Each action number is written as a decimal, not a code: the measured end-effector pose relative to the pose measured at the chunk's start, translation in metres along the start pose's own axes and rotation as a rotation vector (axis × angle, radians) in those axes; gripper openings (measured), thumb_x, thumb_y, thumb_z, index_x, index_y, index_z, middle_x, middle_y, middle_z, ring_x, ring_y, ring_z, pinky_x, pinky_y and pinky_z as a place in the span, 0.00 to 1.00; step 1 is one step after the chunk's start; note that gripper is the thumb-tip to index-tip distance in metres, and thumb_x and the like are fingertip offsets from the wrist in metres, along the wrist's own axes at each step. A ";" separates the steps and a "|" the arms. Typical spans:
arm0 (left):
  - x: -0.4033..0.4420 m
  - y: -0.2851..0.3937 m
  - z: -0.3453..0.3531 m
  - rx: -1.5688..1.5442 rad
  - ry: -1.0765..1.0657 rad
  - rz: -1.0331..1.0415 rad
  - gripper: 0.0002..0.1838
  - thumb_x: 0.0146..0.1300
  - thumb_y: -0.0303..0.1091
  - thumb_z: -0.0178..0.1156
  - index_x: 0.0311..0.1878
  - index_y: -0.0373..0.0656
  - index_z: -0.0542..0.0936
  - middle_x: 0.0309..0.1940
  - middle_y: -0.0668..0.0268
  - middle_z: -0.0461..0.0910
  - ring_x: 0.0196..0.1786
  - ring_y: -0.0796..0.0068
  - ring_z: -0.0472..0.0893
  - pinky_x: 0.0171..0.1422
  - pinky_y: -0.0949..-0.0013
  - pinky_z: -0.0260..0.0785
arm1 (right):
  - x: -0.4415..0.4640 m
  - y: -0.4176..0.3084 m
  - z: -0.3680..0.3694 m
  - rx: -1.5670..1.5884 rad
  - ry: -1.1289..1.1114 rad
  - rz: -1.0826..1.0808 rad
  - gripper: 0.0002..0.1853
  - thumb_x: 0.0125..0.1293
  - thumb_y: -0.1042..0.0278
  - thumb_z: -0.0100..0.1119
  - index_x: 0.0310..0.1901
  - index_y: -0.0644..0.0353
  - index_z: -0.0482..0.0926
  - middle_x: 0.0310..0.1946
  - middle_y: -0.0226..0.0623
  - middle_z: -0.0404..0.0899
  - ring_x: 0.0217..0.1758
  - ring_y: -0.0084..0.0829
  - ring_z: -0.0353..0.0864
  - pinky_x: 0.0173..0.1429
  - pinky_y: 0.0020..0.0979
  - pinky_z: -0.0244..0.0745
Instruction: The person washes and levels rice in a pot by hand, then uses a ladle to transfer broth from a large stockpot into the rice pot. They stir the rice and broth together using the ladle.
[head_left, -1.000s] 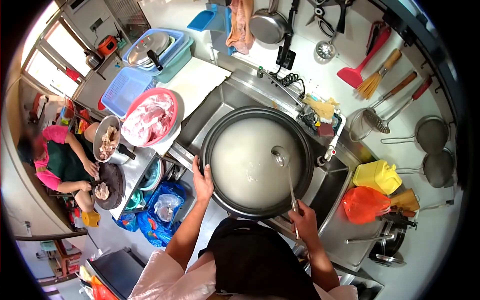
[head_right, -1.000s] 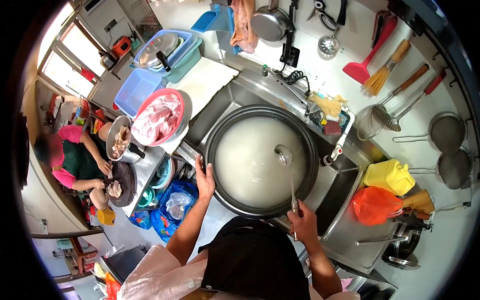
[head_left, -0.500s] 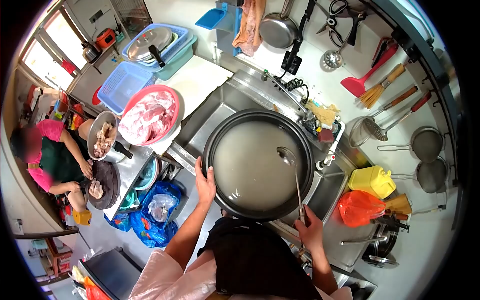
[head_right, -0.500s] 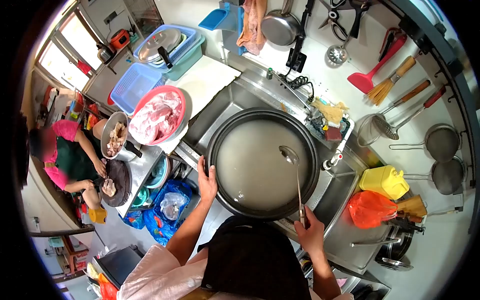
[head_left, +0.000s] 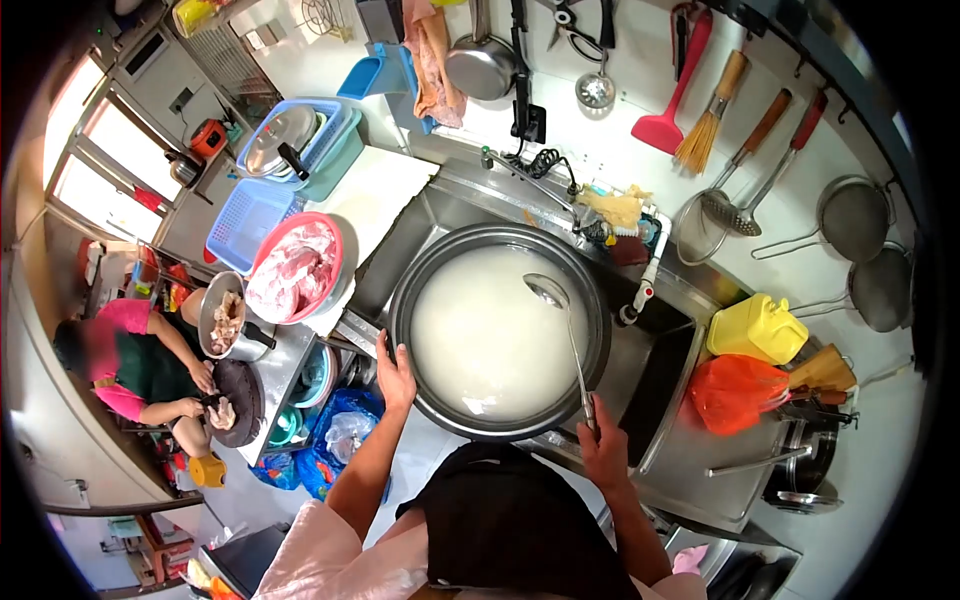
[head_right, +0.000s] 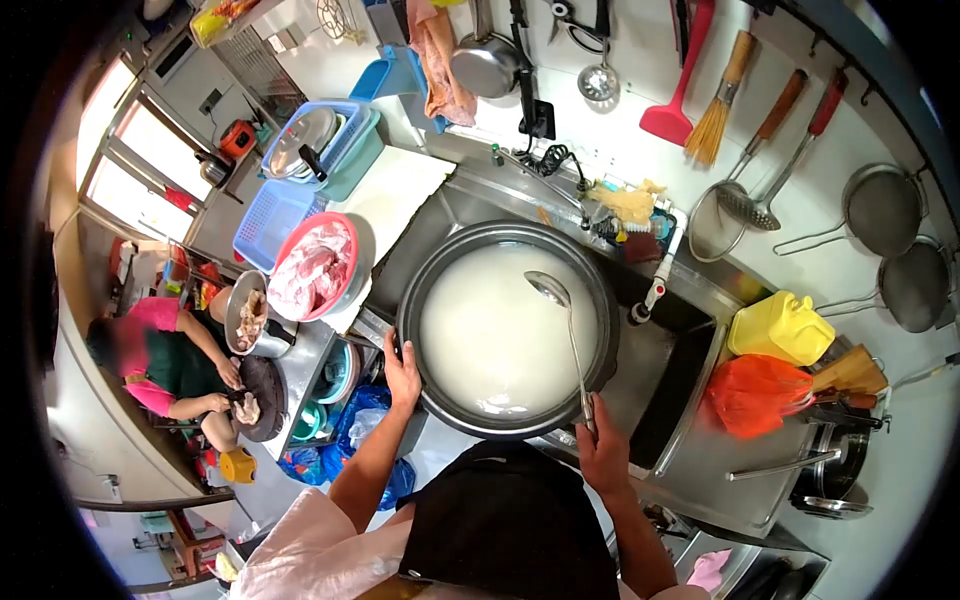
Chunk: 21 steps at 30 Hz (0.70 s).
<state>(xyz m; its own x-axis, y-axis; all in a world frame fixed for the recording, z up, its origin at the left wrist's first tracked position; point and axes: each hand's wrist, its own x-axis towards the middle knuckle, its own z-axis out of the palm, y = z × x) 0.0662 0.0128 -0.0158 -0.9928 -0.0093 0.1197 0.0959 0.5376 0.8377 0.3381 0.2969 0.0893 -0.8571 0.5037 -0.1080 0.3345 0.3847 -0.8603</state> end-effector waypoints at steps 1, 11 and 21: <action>-0.001 -0.001 0.000 0.034 0.004 0.012 0.30 0.78 0.40 0.53 0.76 0.33 0.63 0.71 0.41 0.71 0.74 0.45 0.71 0.79 0.56 0.60 | -0.003 0.008 0.007 0.038 0.070 -0.065 0.27 0.73 0.71 0.58 0.72 0.66 0.68 0.42 0.48 0.83 0.39 0.35 0.83 0.46 0.33 0.78; -0.003 -0.013 0.004 0.071 0.050 -0.128 0.30 0.75 0.50 0.57 0.74 0.43 0.69 0.61 0.44 0.80 0.63 0.45 0.80 0.69 0.54 0.69 | -0.013 0.023 -0.018 0.406 0.337 -0.014 0.28 0.71 0.72 0.55 0.72 0.68 0.68 0.38 0.36 0.81 0.34 0.22 0.74 0.40 0.27 0.73; -0.005 -0.017 0.003 0.067 0.069 -0.046 0.34 0.75 0.52 0.54 0.75 0.39 0.67 0.69 0.45 0.74 0.71 0.42 0.73 0.75 0.52 0.64 | -0.077 0.007 0.009 0.541 -0.041 0.302 0.28 0.76 0.66 0.56 0.74 0.65 0.67 0.27 0.30 0.75 0.16 0.21 0.69 0.21 0.28 0.67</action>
<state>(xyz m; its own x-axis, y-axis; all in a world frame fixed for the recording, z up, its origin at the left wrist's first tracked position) 0.0691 0.0060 -0.0327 -0.9884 -0.0924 0.1204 0.0429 0.5907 0.8057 0.4030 0.2532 0.0871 -0.7735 0.4952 -0.3956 0.3277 -0.2218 -0.9184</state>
